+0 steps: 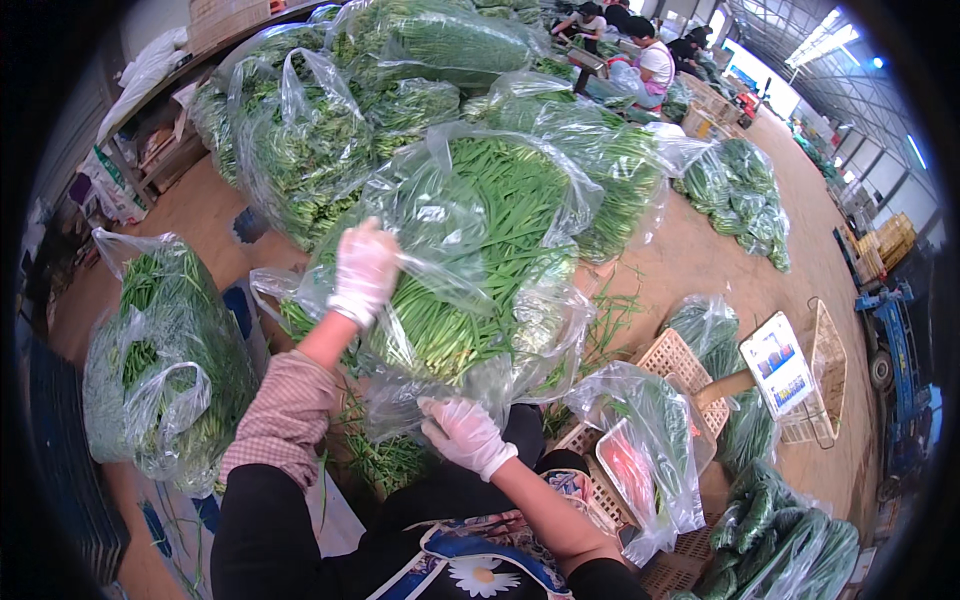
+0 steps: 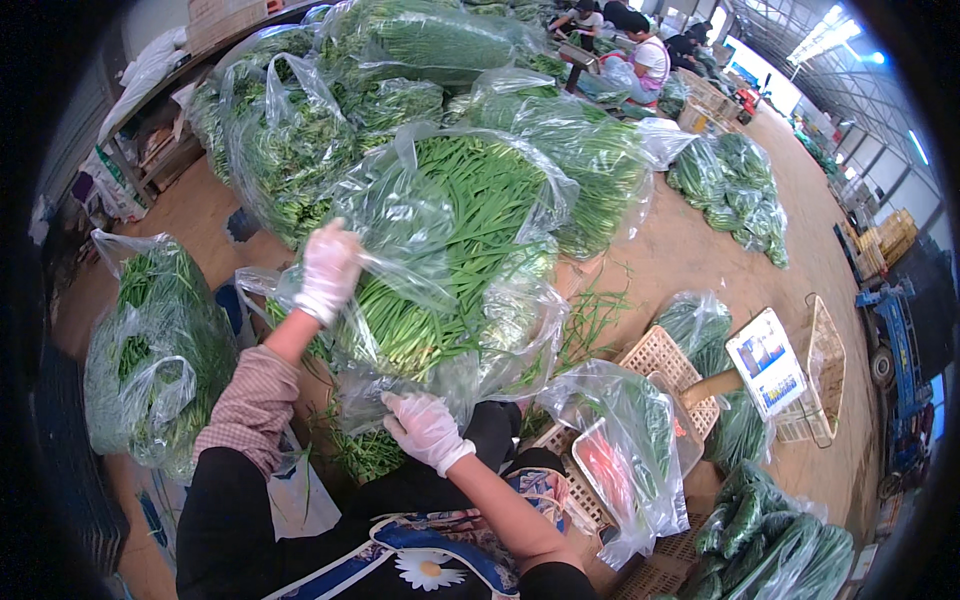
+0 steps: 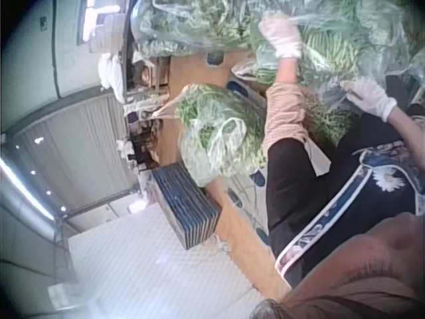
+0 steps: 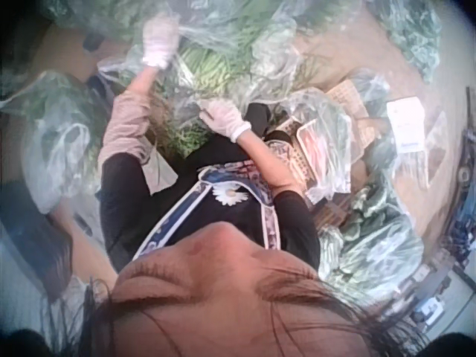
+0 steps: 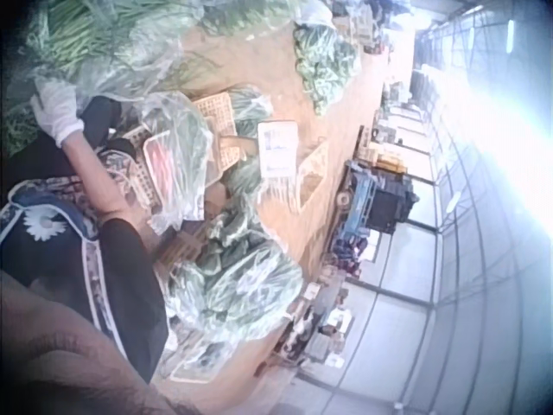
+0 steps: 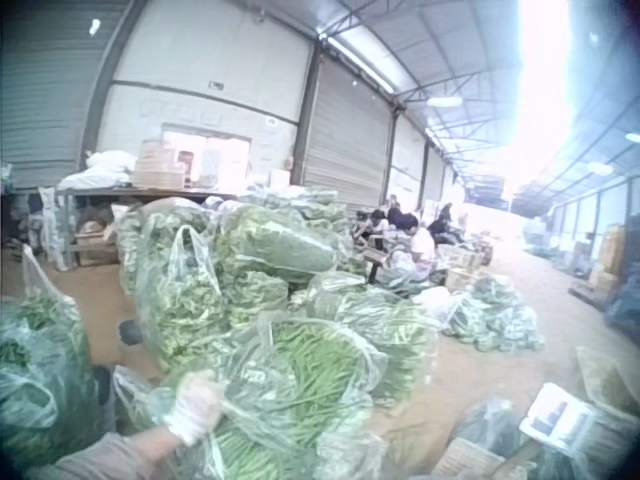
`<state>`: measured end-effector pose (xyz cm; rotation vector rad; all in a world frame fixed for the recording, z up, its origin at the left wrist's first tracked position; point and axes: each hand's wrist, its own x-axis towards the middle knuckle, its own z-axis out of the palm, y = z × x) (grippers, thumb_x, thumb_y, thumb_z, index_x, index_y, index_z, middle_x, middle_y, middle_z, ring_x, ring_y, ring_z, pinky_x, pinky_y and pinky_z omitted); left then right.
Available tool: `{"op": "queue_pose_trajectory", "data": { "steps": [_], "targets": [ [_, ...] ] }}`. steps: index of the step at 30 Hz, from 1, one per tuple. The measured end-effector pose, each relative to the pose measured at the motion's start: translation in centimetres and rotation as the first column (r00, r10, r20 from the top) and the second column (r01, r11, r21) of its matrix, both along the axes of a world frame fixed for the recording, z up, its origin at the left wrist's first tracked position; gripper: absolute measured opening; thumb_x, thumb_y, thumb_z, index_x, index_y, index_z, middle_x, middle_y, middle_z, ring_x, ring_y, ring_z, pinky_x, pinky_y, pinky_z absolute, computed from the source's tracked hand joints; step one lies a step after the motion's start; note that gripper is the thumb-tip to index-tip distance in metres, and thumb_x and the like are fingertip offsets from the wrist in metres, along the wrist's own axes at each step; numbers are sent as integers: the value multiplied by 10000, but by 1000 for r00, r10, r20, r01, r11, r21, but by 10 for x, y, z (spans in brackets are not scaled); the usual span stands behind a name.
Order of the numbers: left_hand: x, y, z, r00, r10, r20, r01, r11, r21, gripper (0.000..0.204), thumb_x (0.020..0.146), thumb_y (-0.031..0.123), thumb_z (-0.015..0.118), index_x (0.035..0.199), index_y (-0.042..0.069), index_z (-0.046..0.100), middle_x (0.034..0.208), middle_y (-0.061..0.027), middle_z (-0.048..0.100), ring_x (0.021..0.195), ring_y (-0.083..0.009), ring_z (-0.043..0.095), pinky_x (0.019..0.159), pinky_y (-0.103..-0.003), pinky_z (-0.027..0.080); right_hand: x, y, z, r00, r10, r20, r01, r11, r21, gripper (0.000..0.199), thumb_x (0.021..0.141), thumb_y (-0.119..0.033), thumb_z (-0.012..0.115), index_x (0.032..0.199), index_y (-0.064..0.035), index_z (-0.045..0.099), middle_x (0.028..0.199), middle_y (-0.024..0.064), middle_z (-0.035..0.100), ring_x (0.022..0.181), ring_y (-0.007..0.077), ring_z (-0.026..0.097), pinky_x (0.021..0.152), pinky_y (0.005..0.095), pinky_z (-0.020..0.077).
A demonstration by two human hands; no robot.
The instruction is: The person sorts green onions from large piles, gathers them into bunches, and places the bunches into clear plastic bags for weighing on a digital scale.
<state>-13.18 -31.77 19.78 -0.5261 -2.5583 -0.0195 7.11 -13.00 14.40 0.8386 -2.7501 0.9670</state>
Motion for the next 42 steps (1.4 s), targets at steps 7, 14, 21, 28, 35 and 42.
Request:
{"op": "queue_pose_trajectory", "data": {
  "steps": [7,14,21,28,35,42],
  "targets": [
    [-10,-215,-81,689,107,717,-712,289,640,264,776,346,650,865,101,615,676,-11,567,630,-212,564,590,-366,442,17,-2,-50,894,127,429,16,949,-315,291,860,-224,596,1082,-37,598,1009,140,628,935,261,601,830,350,463],
    [91,-179,-67,948,89,306,-302,-59,952,105,843,197,638,854,101,598,686,35,550,583,-48,461,577,-194,393,5,55,-30,594,193,781,768,151,-622,303,900,-210,580,1123,-11,530,993,132,646,897,200,652,765,297,541],
    [79,4,-20,987,-83,139,52,976,212,504,762,215,668,1200,11,525,1313,-198,455,1304,-416,287,1094,-428,243,-36,38,-9,481,280,831,814,209,-542,399,896,-293,586,1157,-8,485,1028,135,632,913,216,643,764,317,536],
    [30,31,3,873,-227,433,15,898,440,204,734,167,657,846,8,596,957,-147,561,1013,-329,540,894,-388,423,-27,58,-18,551,310,775,737,255,-626,386,899,-282,577,1160,-7,502,1043,146,632,914,220,645,784,322,528],
    [22,49,5,783,-459,421,-395,157,905,153,840,172,621,834,51,526,735,-50,614,596,-124,614,530,-246,466,-47,35,-15,393,145,908,825,380,-418,700,808,-485,650,1266,-4,429,1058,171,614,946,249,630,751,346,539],
    [-3,-5,-18,990,140,-8,-110,807,580,447,762,180,648,1119,-60,526,1192,-262,485,1069,-365,499,972,-422,381,-80,-18,6,459,-388,799,819,534,-211,1228,680,-517,758,1387,144,2,1330,279,386,1176,309,471,973,364,397]
  ]
}}
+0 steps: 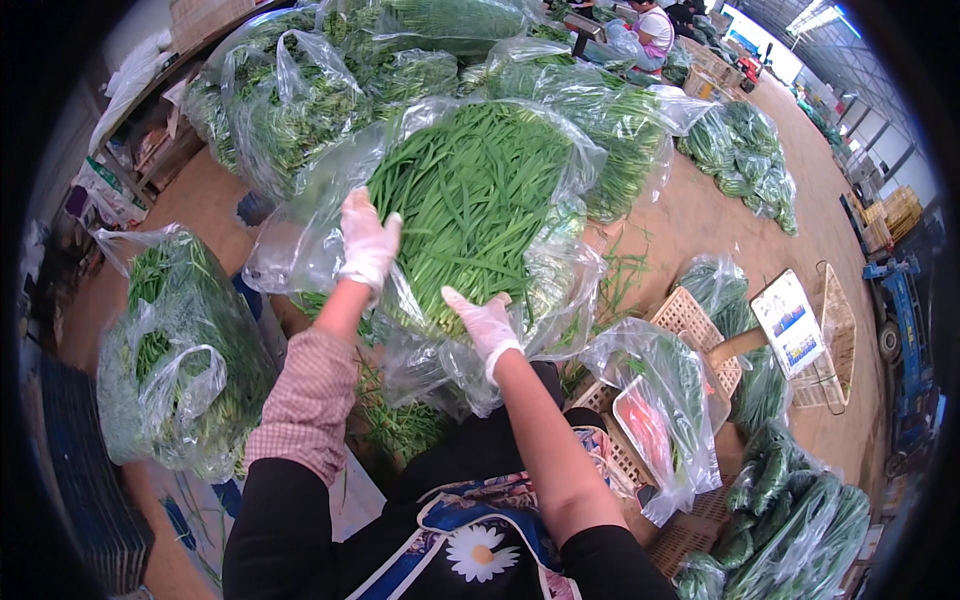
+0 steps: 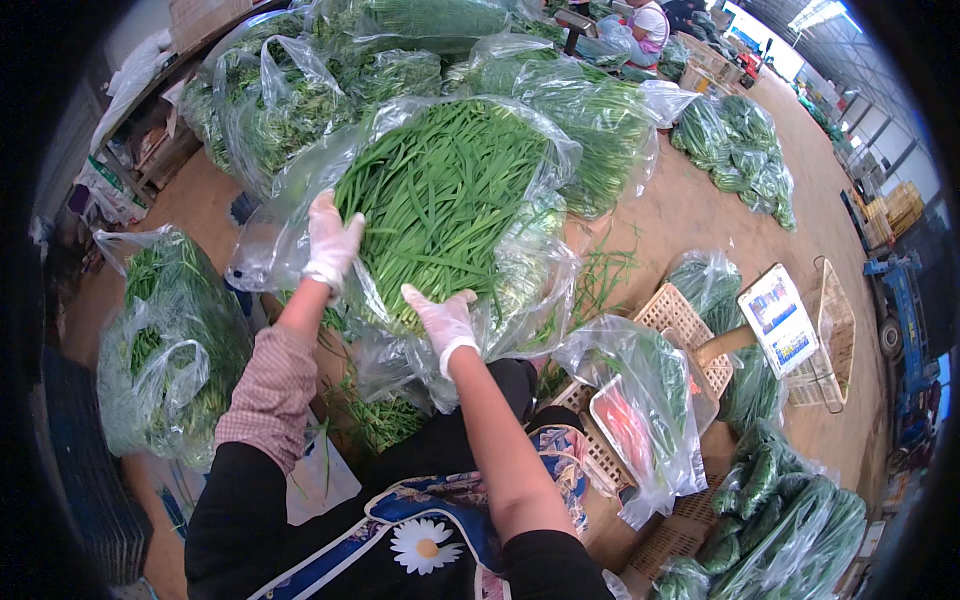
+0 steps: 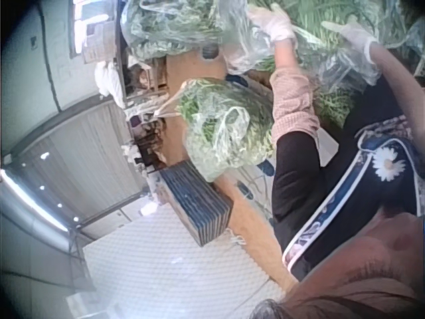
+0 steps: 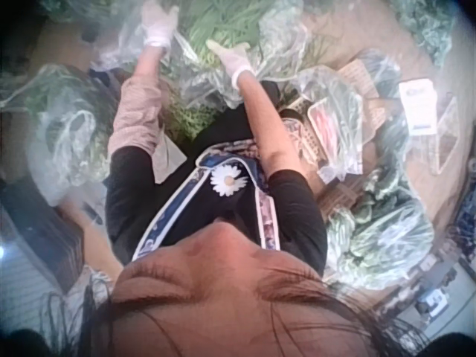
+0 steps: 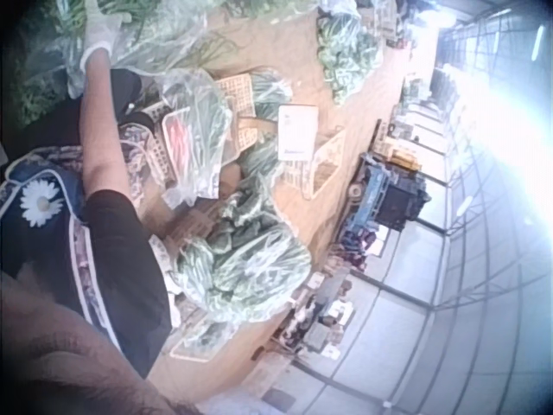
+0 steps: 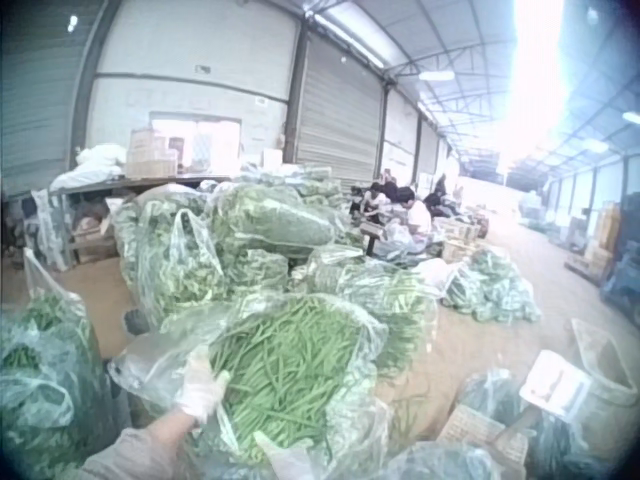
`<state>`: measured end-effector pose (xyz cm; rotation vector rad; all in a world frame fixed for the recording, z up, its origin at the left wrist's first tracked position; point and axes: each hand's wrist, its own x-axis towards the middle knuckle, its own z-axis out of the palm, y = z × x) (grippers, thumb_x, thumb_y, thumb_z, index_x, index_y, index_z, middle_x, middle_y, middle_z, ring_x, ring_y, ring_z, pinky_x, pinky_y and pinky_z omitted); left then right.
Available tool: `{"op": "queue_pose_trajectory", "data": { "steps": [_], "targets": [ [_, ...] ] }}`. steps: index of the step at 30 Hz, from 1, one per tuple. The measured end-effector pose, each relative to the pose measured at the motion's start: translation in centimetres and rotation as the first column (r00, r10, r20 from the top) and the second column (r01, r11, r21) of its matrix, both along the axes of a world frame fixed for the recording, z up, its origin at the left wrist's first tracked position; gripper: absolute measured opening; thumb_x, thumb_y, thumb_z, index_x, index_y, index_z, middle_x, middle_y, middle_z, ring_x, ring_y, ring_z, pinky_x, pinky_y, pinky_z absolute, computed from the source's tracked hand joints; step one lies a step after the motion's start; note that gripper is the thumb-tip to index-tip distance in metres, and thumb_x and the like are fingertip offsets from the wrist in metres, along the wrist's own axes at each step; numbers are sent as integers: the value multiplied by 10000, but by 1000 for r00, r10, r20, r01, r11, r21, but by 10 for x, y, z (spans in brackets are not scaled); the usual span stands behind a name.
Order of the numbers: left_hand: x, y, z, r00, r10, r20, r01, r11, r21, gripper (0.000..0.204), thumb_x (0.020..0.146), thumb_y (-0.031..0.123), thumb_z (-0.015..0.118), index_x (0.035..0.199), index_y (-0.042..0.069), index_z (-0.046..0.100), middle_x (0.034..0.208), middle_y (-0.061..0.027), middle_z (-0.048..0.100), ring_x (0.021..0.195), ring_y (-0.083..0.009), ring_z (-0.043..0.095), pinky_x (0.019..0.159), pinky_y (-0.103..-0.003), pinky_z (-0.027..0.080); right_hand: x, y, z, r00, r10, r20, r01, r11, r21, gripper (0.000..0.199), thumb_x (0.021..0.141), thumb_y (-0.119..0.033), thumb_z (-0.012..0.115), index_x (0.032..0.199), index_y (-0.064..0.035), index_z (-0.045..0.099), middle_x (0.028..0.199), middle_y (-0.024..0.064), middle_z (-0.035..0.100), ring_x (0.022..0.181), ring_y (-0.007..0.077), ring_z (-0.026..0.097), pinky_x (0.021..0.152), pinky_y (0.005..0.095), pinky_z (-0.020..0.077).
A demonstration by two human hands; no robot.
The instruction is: The person sorts green onions from large piles, gathers them into bunches, and places the bunches into clear plastic bags for weighing on a digital scale.
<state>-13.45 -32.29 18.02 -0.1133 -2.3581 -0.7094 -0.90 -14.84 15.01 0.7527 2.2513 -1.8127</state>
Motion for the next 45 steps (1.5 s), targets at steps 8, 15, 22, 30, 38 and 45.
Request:
{"op": "queue_pose_trajectory", "data": {
  "steps": [8,15,22,30,38,45],
  "targets": [
    [121,44,-38,698,-394,598,623,745,-236,240,831,64,445,1025,34,583,796,-178,609,764,-333,611,664,-409,490,12,38,-72,980,-47,-193,3,975,-223,800,683,-83,750,1322,74,294,1078,164,574,864,234,586,734,329,490],
    [141,89,-52,649,-377,661,637,744,-202,361,869,97,416,1206,-11,485,803,-201,604,708,-340,604,637,-399,482,22,61,-43,984,-161,-74,86,799,-595,619,723,-105,732,1235,30,413,1102,114,588,893,207,599,756,334,498],
    [97,48,-54,340,-777,530,74,585,808,371,961,137,360,1316,52,422,782,-55,604,660,-148,570,595,-268,468,23,106,-37,992,-81,-94,25,874,-485,226,749,-62,669,952,-2,591,800,60,643,617,128,564,567,256,462],
    [159,87,-44,626,-759,181,511,574,640,400,952,118,445,1343,44,402,998,-48,586,802,-116,563,727,-245,478,29,100,-60,985,-171,20,131,672,-729,229,805,-99,664,987,-6,559,860,100,638,724,210,642,586,358,545],
    [91,101,-60,200,-601,773,317,787,529,235,924,254,466,966,42,559,870,-68,637,639,-141,590,586,-260,489,18,91,-60,989,-145,37,141,820,-555,167,785,-83,642,904,28,604,669,64,620,488,129,558,438,218,437],
    [49,69,-52,-184,-897,402,-287,440,851,618,903,591,391,1221,67,476,1151,-229,576,971,-367,614,835,-440,486,53,189,76,963,-207,-174,119,903,-413,264,756,16,594,1015,-3,549,849,107,670,551,104,578,442,186,436]
  ]
}}
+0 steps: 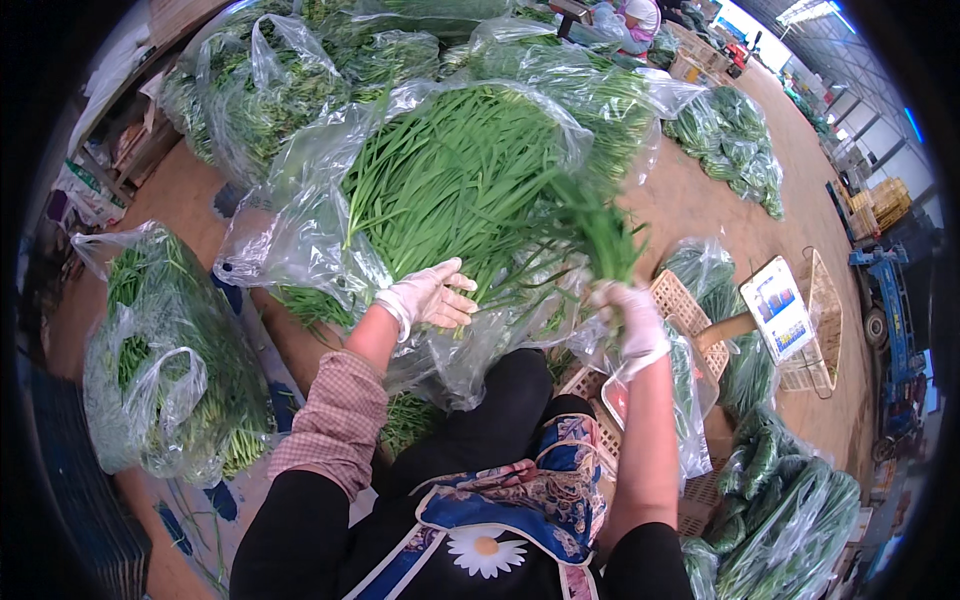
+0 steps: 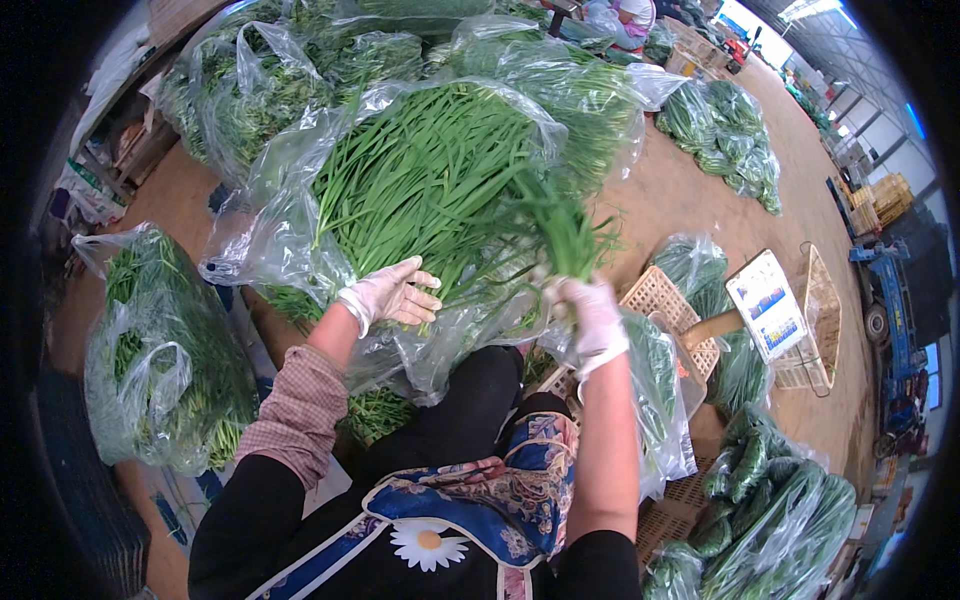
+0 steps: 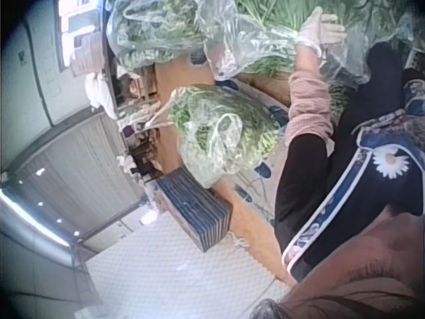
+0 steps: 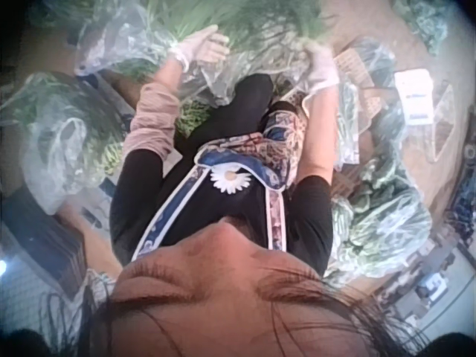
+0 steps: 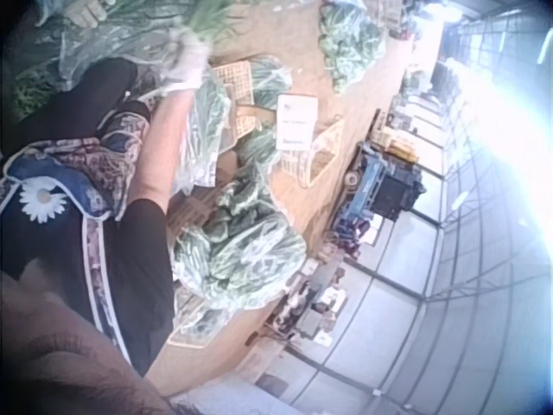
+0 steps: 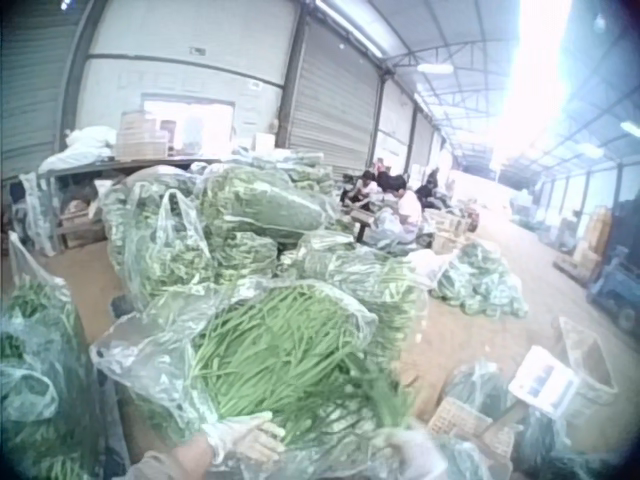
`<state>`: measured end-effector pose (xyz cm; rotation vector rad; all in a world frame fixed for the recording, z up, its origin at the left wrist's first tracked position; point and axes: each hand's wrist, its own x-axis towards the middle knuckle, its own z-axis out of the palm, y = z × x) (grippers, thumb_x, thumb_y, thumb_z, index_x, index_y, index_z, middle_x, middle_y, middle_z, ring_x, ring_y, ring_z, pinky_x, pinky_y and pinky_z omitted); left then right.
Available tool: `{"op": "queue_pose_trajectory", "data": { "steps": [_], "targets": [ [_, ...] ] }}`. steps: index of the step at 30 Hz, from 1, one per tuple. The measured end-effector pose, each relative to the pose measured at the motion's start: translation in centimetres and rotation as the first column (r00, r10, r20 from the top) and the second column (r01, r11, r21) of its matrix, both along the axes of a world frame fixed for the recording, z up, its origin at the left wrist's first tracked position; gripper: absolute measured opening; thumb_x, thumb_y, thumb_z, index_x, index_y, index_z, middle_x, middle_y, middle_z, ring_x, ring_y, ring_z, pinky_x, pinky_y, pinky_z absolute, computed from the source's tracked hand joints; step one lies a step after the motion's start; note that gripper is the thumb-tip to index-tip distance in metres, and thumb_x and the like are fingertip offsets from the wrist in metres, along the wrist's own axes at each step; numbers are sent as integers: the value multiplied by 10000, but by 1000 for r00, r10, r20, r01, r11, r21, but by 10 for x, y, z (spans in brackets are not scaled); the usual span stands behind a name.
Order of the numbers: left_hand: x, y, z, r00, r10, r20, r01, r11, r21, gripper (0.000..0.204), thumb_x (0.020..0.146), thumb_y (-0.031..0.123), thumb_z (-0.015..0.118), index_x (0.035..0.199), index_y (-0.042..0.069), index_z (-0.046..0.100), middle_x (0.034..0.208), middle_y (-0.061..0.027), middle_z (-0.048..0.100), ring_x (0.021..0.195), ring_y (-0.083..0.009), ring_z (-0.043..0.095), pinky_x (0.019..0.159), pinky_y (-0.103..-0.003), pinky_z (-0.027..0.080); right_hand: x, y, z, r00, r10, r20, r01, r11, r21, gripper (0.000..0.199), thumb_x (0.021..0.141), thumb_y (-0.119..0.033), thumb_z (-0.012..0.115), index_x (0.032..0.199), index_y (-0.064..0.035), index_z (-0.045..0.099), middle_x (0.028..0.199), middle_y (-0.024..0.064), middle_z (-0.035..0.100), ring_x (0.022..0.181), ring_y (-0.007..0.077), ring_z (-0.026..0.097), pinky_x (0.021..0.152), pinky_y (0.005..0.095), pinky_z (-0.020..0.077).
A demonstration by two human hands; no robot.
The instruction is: The person sorts green onions from large piles, gathers them into bunches, and places the bunches into clear plastic bags for weighing on a digital scale.
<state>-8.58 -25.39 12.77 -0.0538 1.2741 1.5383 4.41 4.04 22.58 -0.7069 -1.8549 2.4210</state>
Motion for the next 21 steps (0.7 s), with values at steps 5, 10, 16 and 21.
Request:
{"op": "queue_pose_trajectory", "data": {
  "steps": [5,10,16,21],
  "targets": [
    [17,5,8,983,111,-146,-113,994,-6,487,901,473,504,1195,84,495,1115,-171,601,985,-279,615,848,-386,491,11,-12,126,929,23,-370,88,956,279,340,771,-2,570,1108,4,524,898,80,632,630,64,547,512,172,440],
    [103,42,43,994,107,3,-99,909,405,630,827,366,658,1342,146,370,1273,-102,504,1108,-217,536,939,-352,439,3,-58,87,968,194,-156,78,359,930,545,739,-10,593,1256,9,423,1000,171,619,850,275,615,771,359,498],
    [172,56,4,889,447,98,-404,667,626,795,792,327,715,1409,77,280,1347,-79,430,1199,-211,460,1004,-395,385,45,-119,-57,826,537,172,-435,413,800,927,724,-96,655,1405,105,58,1188,299,496,1090,332,534,942,344,415],
    [178,14,-19,913,348,212,-406,733,545,515,862,263,633,1284,33,448,1233,-115,566,960,-162,609,849,-330,497,87,-100,-26,887,459,42,-433,798,419,819,796,-175,671,1413,63,189,1287,226,473,1035,198,546,910,312,445]
  ]
}}
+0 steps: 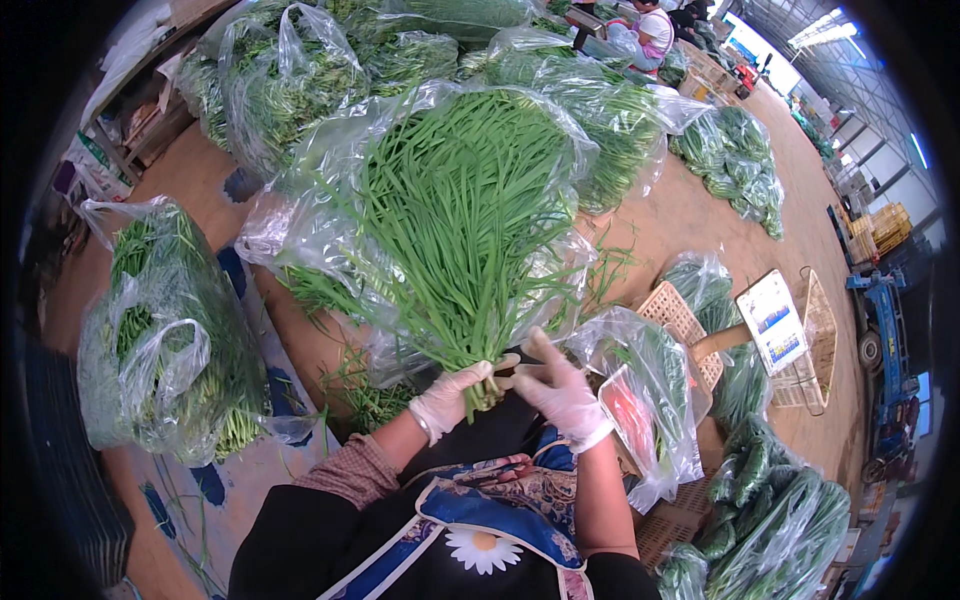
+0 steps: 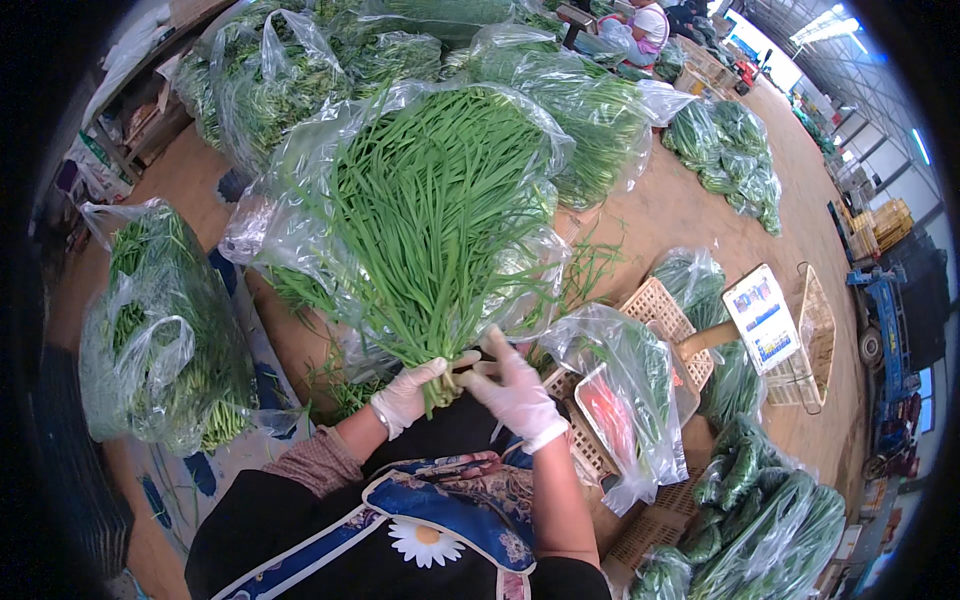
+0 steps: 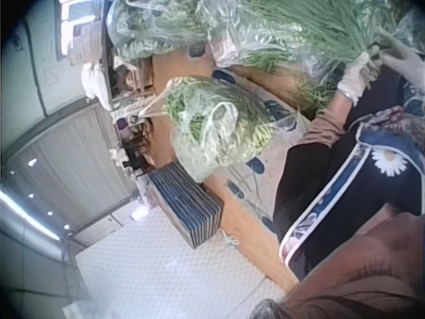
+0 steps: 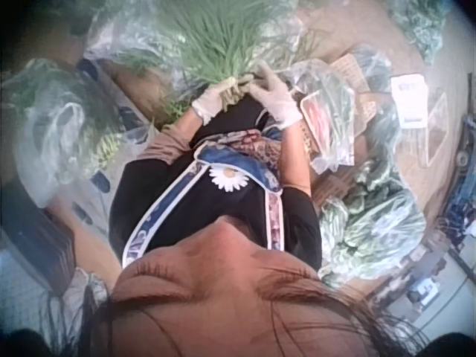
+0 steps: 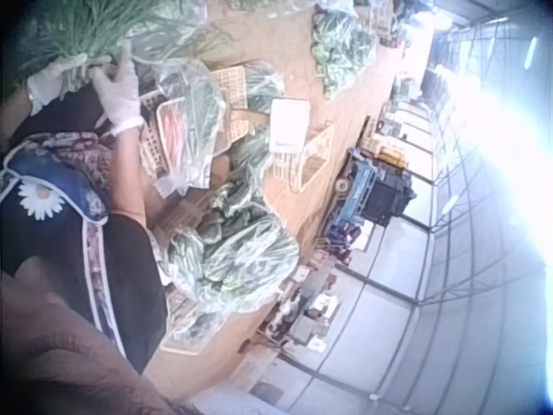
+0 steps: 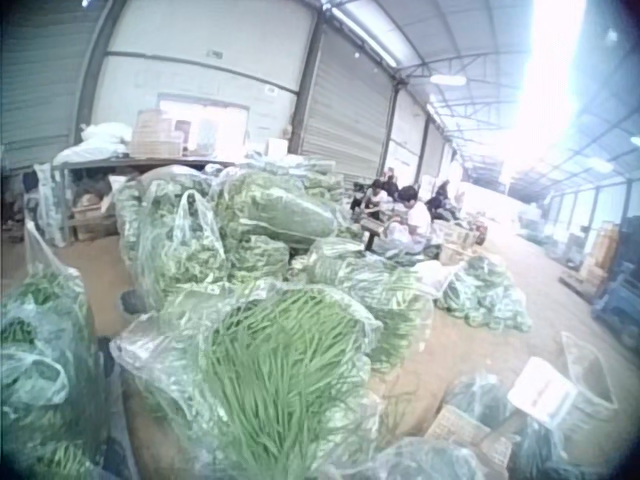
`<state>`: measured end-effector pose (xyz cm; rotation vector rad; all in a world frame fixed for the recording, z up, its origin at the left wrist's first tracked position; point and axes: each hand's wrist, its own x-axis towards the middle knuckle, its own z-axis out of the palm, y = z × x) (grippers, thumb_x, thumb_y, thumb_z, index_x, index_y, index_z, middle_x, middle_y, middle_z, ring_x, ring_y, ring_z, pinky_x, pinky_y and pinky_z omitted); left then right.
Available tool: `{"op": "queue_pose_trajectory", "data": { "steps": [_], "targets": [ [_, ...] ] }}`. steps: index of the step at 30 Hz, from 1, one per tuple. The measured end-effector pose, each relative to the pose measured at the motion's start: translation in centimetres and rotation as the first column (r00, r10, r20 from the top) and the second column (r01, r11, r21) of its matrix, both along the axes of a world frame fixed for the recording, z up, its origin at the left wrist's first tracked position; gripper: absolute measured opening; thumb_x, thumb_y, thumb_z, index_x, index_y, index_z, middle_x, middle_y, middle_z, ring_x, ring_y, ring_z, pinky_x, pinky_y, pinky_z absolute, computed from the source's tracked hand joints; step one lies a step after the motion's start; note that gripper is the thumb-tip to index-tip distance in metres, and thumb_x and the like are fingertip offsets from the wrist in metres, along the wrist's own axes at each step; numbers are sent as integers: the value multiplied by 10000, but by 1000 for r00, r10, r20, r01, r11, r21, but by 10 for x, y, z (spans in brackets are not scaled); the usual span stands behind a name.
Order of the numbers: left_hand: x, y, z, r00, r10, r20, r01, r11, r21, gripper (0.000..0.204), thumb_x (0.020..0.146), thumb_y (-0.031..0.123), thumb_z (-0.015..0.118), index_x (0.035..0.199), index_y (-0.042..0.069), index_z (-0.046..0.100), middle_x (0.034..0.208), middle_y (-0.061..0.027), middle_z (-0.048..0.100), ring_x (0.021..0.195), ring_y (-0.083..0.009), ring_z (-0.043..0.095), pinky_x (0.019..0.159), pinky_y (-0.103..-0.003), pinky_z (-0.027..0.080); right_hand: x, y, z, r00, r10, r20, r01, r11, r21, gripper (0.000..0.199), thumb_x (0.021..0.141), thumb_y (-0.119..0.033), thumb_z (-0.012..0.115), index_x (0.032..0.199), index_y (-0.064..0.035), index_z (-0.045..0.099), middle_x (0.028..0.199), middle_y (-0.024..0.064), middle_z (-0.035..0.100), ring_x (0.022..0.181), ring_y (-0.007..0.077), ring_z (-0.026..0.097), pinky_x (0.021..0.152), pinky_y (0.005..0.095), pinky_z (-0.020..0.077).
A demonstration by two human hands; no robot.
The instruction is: The person sorts green onions from large piles, gathers them into bunches, and places the bunches into clear plastic bags for weighing on a digital scale.
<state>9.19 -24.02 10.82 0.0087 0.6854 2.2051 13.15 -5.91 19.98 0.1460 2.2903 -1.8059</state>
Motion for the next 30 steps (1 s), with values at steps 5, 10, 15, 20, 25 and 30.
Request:
{"op": "queue_pose_trajectory", "data": {
  "steps": [5,10,15,20,25,30],
  "targets": [
    [6,-13,-2,999,39,-2,-39,998,-41,481,859,207,629,1270,21,461,1237,-136,562,851,-144,634,739,-273,524,8,-4,-14,967,-253,-8,246,946,-212,245,905,-86,544,1133,4,547,981,77,632,781,88,586,698,212,479],
    [14,-17,4,992,89,-88,-99,988,-119,454,821,109,649,1243,43,495,1165,-84,596,892,-138,619,793,-275,501,-10,-25,-14,979,-197,-53,189,974,-125,163,887,-105,586,1002,10,594,841,53,645,683,69,570,622,204,467],
    [19,-18,6,970,147,-192,-188,957,-219,417,781,14,647,1182,37,534,1049,-46,622,892,-126,611,759,-269,490,-18,-53,-12,927,219,-303,1,808,589,203,830,-206,678,883,-25,601,722,-13,596,626,64,538,551,220,435],
    [17,-28,35,987,148,61,-140,984,-114,463,830,55,574,1282,26,481,1057,-68,617,888,-153,614,742,-268,500,-24,-34,-22,968,-246,49,248,911,-328,142,892,-176,602,876,-36,621,750,5,618,575,38,494,514,175,386],
    [14,-34,12,986,119,115,-113,992,-59,329,883,195,553,1125,-26,587,819,-10,599,630,-58,498,563,-202,415,-5,-44,-16,972,-231,46,218,813,-539,126,910,-119,552,880,-11,608,762,54,636,593,70,515,558,196,413],
    [6,-35,3,961,215,177,-172,958,-228,280,879,237,597,1027,3,629,639,32,541,511,-55,450,477,-195,364,21,-48,9,881,421,-216,-471,742,-476,150,866,-94,602,782,29,619,797,140,656,682,139,618,587,242,484]
  ]
}}
